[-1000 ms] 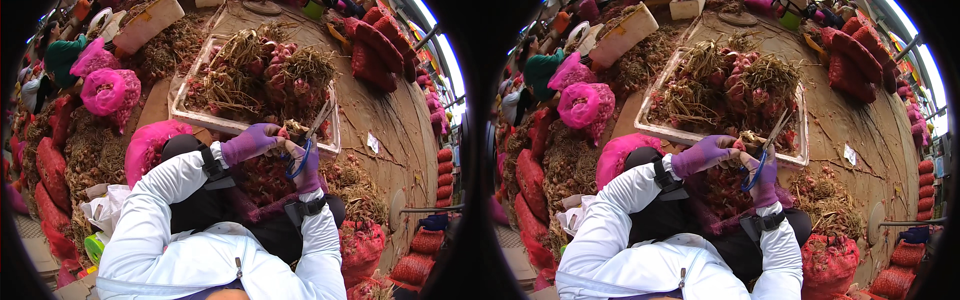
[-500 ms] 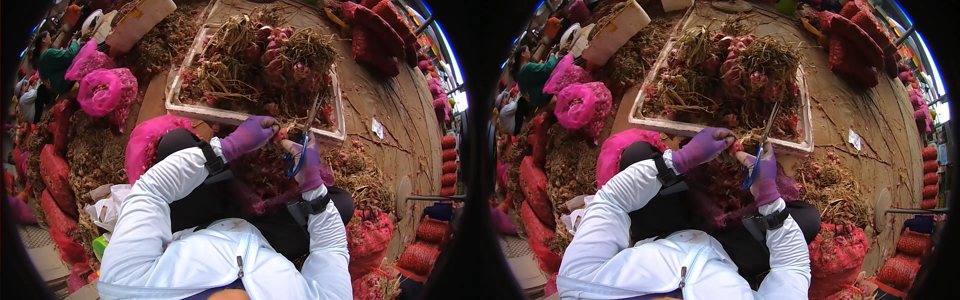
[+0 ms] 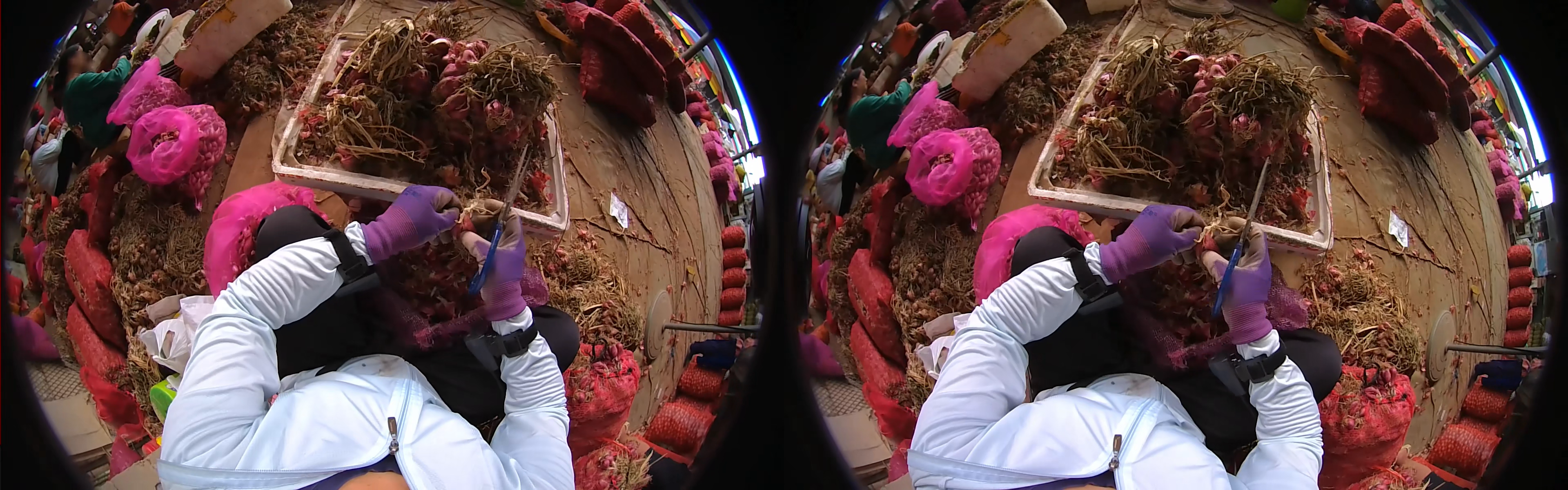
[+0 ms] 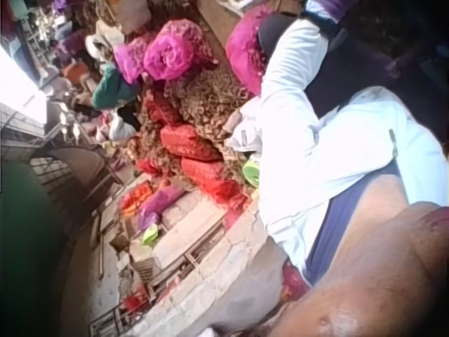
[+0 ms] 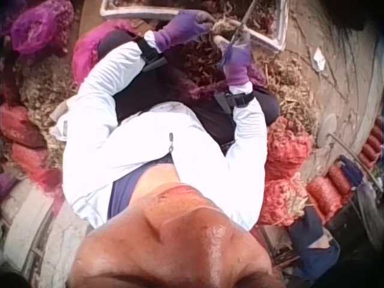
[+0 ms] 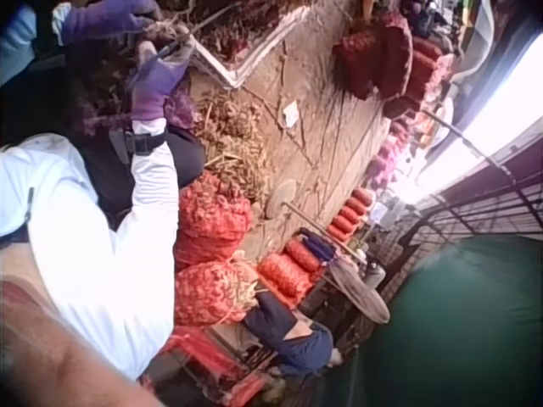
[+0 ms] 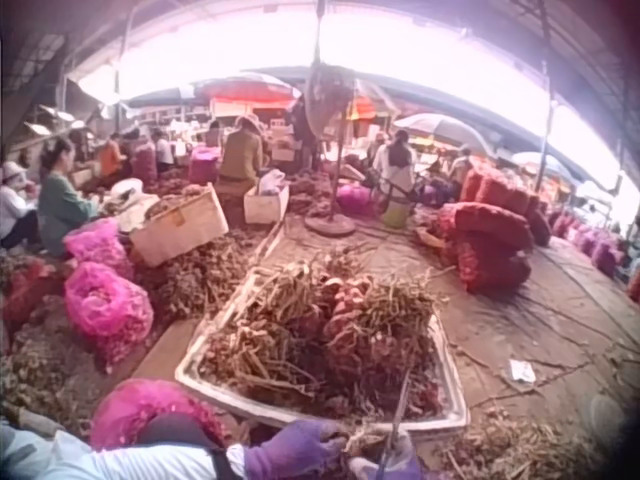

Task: The person trims the roots and stems from shallots one at a time using shears, dropping the cleaned bulbs into a pink mesh bag. After filling the bag, the person moves it aside and pulls a white plastic bag closer.

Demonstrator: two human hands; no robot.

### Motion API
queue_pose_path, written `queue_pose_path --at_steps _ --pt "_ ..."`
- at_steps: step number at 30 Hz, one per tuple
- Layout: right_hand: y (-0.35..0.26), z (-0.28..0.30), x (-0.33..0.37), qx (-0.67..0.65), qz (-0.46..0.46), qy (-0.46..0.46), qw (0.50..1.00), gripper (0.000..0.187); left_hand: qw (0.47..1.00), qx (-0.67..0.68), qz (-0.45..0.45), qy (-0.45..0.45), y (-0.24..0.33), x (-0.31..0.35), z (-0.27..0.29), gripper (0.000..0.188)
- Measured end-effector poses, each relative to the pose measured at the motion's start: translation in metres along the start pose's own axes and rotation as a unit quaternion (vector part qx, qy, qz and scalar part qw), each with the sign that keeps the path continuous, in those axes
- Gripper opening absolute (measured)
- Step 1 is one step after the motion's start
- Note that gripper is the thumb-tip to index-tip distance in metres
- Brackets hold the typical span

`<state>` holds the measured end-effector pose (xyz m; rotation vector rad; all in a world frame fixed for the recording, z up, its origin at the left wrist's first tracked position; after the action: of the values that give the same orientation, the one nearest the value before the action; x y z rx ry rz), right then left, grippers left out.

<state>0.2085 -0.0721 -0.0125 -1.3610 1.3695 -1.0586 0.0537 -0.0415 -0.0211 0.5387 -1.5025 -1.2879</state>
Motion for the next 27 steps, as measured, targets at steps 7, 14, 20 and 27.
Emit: queue_pose_path --at_steps 7,14,20,27 --pt "-0.006 0.005 0.0 -0.05 -0.01 0.027 0.998 0.051 0.973 0.229 0.02 -0.031 -0.012 -0.006 -0.004 0.018" --pt "-0.002 0.004 -0.001 -0.032 -0.001 0.022 0.999 0.051 0.998 0.043 -0.046 -0.023 0.0 0.001 -0.01 0.032" --pt "-0.003 0.003 -0.002 0.001 -0.006 -0.007 1.0 0.047 0.993 0.084 -0.077 -0.027 -0.004 -0.001 -0.002 0.028" --pt "-0.002 0.01 -0.002 0.009 0.027 0.066 0.997 0.038 0.985 0.125 -0.097 -0.069 0.005 0.002 -0.009 0.024"
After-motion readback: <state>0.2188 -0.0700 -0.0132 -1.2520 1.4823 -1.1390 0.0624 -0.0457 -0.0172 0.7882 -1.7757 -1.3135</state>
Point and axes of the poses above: each hand's wrist, its own x-axis away from the middle knuckle, its own z-axis out of the back of the hand, y = z × x, the point moved 4 cm from there along -x, towards the middle knuckle, and after that the axes turned 8 degrees about z, right-handed, at the moved point
